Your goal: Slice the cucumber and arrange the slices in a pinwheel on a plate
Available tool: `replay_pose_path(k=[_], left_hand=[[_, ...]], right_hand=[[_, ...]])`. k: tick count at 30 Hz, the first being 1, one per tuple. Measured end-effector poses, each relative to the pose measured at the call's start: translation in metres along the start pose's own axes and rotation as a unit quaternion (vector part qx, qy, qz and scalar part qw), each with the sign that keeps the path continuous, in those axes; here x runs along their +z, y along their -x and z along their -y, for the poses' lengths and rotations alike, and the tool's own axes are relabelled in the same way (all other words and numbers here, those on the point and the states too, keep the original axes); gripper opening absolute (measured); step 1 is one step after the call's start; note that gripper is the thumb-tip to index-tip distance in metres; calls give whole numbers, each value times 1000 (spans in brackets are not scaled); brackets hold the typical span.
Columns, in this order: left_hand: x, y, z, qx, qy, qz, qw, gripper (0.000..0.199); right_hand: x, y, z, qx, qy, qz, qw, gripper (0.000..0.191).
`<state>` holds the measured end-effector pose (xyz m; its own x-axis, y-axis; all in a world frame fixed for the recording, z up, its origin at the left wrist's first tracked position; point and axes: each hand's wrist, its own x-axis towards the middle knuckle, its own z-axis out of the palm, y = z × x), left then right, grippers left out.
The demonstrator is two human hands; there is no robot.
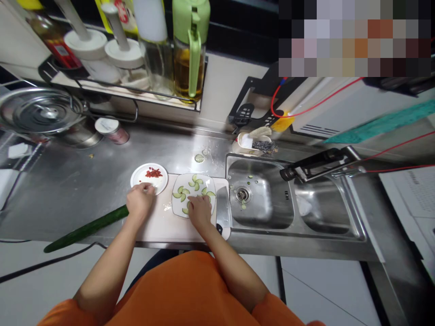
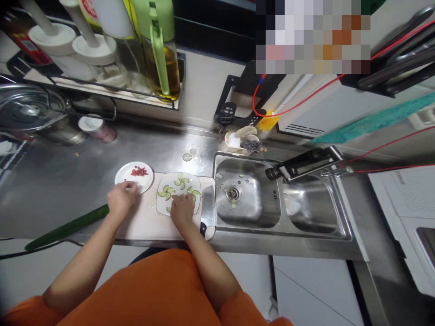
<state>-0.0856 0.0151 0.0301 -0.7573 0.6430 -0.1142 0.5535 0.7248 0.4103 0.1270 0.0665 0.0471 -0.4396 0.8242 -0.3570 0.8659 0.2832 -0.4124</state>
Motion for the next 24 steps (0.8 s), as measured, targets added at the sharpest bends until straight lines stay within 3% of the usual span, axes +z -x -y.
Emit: replay_pose_path(k=[5,12,24], left_hand=[[0,-28,8,-66,-24,-26,997,35],[10,-47,8,-37,-14,-30,999,37],[7,-52,6,-28,-35,-16,999,32]], right_hand=[[1,6,2,5,1,16,1000,30],[-2,7,3,4,4,26,1000,30],[-3,6,2,5,20,30,999,29]])
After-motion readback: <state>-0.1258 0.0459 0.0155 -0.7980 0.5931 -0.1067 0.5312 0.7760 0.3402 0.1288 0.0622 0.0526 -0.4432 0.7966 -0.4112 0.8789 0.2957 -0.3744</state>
